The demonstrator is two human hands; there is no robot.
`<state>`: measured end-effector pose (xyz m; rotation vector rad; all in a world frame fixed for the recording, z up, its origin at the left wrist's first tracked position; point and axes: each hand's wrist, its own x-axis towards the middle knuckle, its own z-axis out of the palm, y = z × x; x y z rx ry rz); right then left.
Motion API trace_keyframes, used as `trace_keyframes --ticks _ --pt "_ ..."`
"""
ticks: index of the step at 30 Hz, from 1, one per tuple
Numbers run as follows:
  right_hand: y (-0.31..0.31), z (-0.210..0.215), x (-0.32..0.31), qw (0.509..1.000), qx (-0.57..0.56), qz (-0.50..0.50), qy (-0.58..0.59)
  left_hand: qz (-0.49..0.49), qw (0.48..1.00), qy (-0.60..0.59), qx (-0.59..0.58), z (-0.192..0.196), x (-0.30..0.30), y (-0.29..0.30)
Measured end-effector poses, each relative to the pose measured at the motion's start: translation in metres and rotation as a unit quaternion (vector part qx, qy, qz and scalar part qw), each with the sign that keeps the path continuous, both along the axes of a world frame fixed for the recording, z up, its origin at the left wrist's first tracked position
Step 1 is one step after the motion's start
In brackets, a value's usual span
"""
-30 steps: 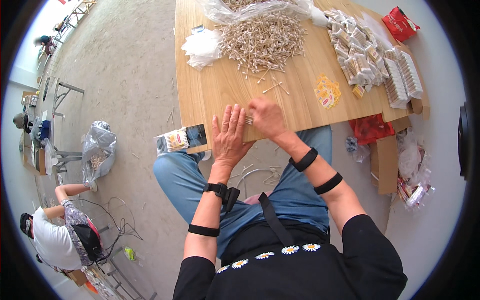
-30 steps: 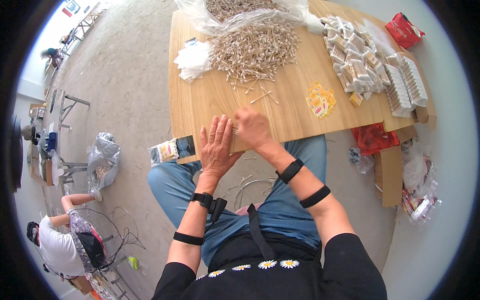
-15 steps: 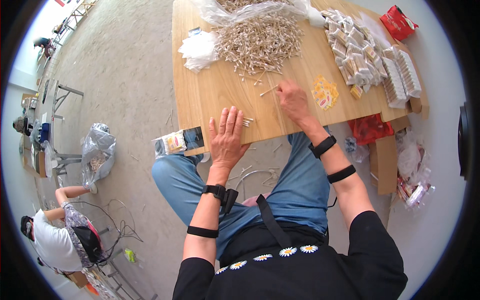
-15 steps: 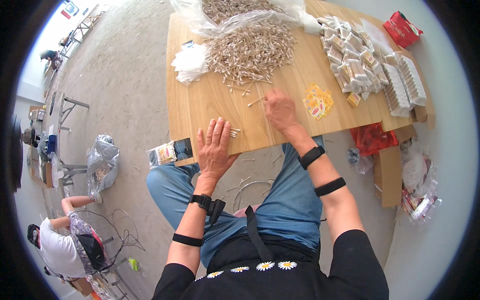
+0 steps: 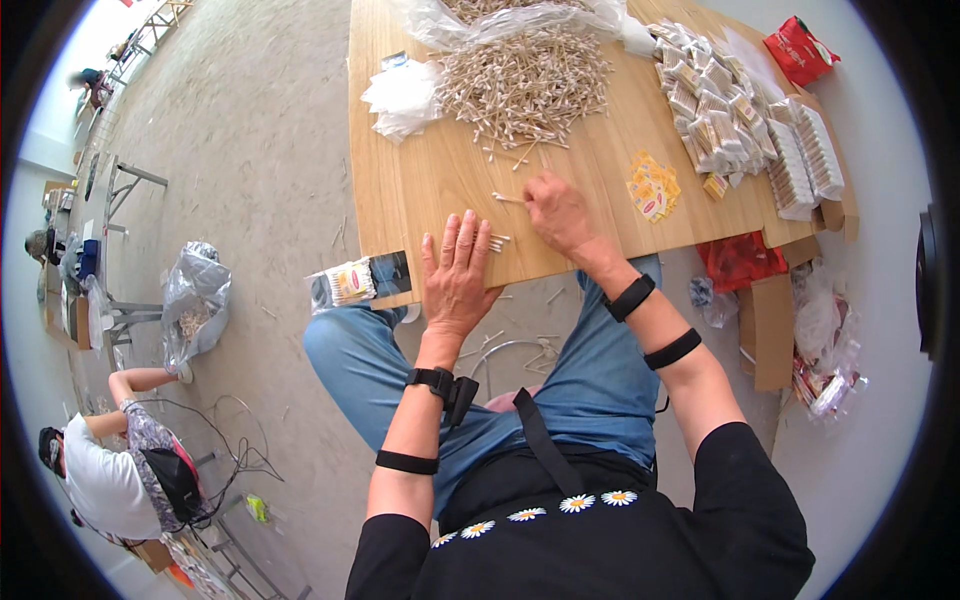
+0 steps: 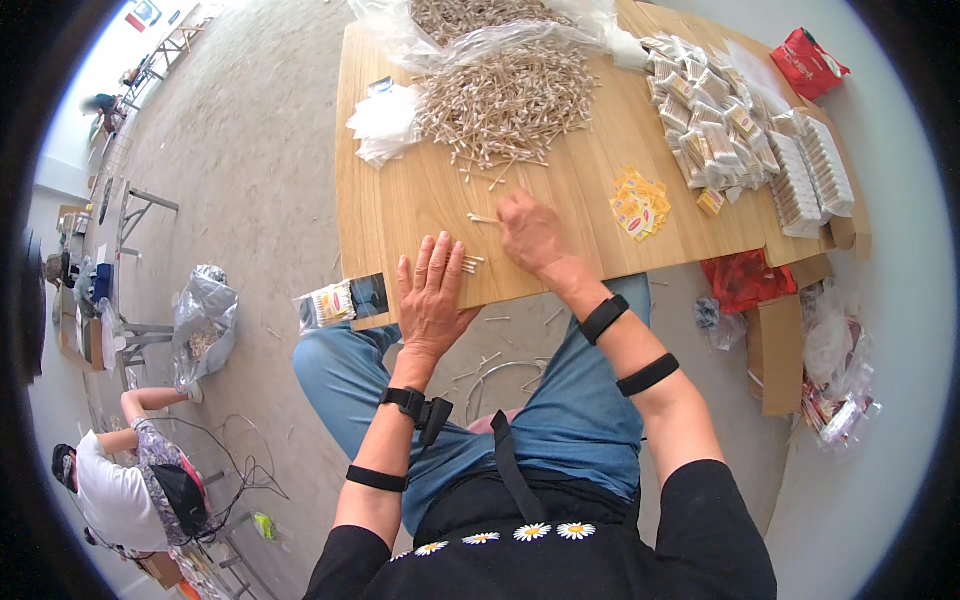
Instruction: The person is manually organizing and packaging bunches of wooden cotton swabs into small plastic bags.
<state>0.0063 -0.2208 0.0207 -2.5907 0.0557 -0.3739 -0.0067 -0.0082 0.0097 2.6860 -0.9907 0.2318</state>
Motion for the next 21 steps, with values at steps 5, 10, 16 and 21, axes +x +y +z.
trace_keyframes --ticks 5,10,16,21 --pt "0.036 0.001 -0.001 0.997 0.030 0.061 0.036 -0.004 1.000 -0.001 -0.010 -0.002 0.001 0.000" --pt "0.015 0.000 0.033 1.000 0.011 -0.028 0.005 0.001 1.000 -0.002 -0.021 -0.002 0.001 0.000" --pt "0.009 0.000 0.053 0.992 -0.042 -0.121 0.017 0.000 1.000 0.012 -0.010 -0.001 0.000 -0.002" --pt "0.021 0.004 0.023 0.994 0.032 -0.007 0.106 0.007 1.000 0.013 0.010 0.001 0.000 0.001"
